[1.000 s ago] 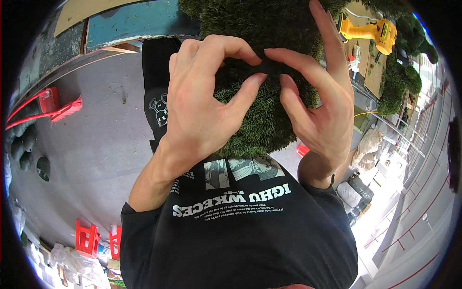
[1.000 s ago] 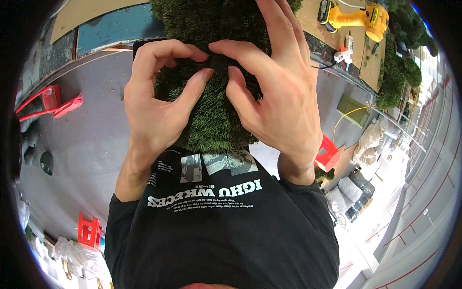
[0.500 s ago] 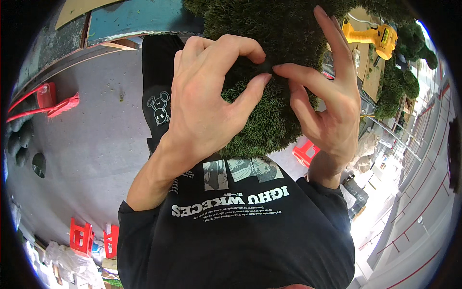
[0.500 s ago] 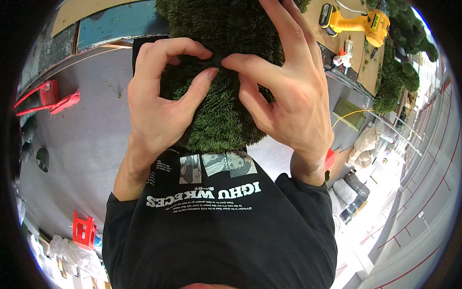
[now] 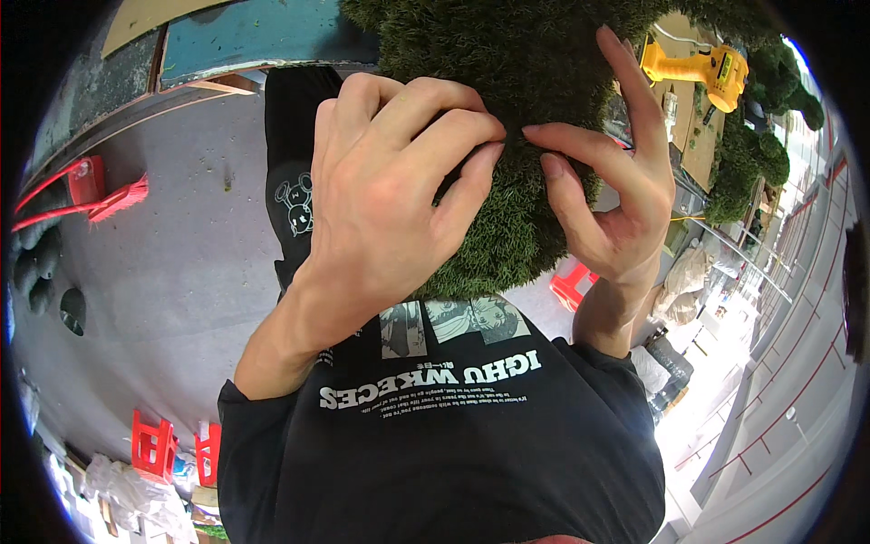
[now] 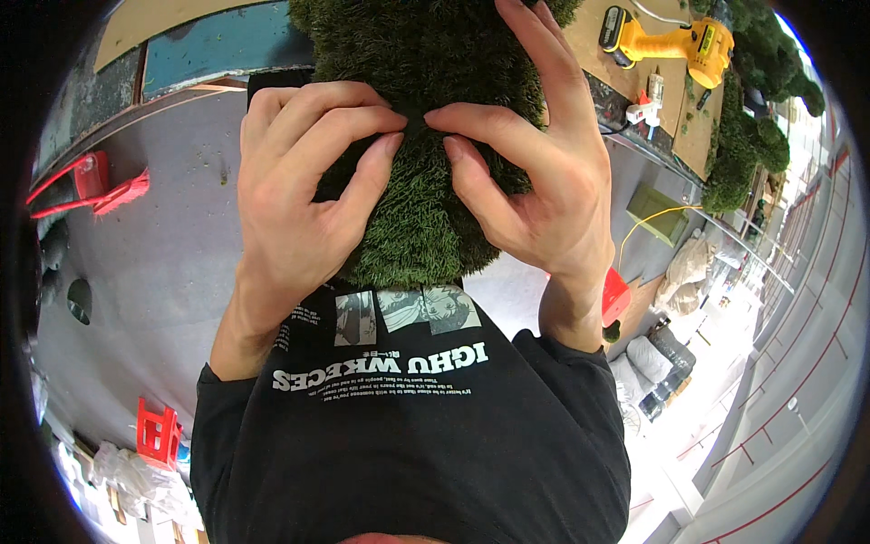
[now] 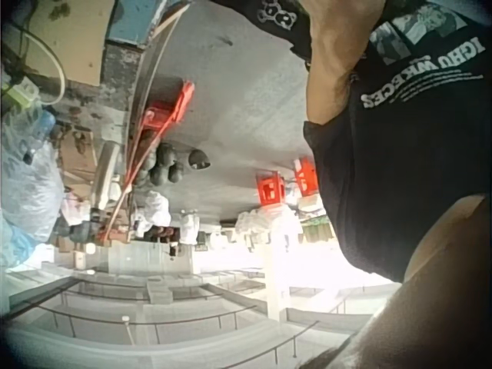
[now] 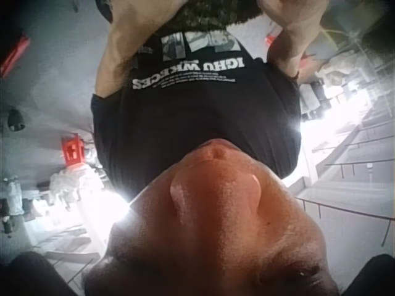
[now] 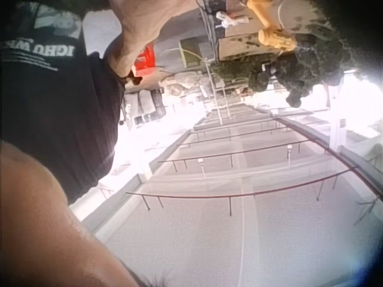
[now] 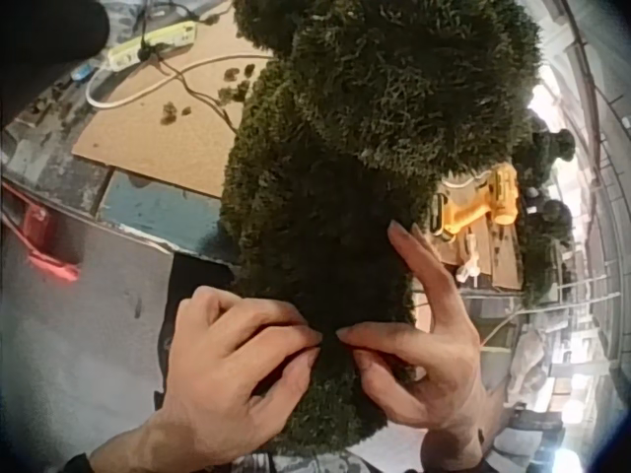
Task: Using a drill and hot glue gun to assemble and repair a faux-moss covered teddy bear figurine.
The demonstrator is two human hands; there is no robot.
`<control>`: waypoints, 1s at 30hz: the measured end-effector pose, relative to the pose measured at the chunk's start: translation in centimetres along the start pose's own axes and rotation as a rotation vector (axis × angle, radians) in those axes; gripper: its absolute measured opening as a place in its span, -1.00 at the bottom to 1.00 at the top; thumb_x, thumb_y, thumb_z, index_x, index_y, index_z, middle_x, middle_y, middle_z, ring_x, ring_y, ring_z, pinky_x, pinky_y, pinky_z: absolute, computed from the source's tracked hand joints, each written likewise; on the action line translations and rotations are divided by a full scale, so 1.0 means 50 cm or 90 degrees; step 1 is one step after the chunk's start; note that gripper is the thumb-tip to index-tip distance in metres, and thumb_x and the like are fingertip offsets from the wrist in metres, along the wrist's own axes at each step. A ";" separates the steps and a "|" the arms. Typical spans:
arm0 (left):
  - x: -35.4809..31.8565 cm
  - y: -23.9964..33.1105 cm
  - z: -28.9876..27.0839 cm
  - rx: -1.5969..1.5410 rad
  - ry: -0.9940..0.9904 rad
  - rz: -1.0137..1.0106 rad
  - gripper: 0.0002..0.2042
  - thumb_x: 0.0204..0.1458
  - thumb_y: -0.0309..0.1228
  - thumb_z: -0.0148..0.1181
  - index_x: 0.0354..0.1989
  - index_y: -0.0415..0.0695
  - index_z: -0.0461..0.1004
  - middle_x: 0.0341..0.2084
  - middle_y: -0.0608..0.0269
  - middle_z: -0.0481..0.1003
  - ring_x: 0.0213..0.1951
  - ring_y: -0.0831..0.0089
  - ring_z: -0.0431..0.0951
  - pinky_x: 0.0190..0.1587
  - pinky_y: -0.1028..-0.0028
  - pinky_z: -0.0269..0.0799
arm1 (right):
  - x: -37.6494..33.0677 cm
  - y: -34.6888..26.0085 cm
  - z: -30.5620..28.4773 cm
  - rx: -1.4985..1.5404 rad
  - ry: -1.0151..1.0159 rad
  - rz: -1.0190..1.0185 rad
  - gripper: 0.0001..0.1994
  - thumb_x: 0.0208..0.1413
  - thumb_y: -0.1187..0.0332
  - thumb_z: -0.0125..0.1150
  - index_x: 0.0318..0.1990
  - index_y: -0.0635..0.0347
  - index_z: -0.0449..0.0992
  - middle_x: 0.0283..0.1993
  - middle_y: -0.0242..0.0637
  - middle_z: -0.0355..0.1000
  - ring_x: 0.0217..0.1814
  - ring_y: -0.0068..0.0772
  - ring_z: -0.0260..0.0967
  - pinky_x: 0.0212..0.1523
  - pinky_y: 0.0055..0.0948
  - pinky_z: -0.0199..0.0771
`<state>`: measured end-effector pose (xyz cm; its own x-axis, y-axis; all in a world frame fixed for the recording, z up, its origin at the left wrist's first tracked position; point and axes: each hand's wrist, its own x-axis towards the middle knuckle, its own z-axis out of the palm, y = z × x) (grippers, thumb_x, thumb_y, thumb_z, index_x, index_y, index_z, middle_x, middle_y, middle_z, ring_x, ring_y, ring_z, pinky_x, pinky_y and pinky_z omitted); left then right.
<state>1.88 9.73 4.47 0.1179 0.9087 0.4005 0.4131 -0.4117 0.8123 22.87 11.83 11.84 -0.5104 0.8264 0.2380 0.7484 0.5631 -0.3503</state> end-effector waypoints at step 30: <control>-0.012 0.028 -0.009 0.064 -0.070 -0.008 -0.71 0.10 -0.51 0.38 0.02 -0.08 0.72 -0.02 0.27 0.59 -0.05 0.18 0.46 0.04 0.27 0.43 | 0.023 -0.013 -0.006 0.026 0.038 -0.026 -0.71 -0.08 0.51 0.40 -0.14 0.20 0.81 0.45 0.35 0.36 0.54 0.27 0.33 0.54 0.03 0.25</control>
<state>1.98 8.58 5.55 0.2083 0.9184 0.3365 0.5024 -0.3957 0.7688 21.93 12.40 12.59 -0.5129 0.8020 0.3061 0.7092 0.5968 -0.3754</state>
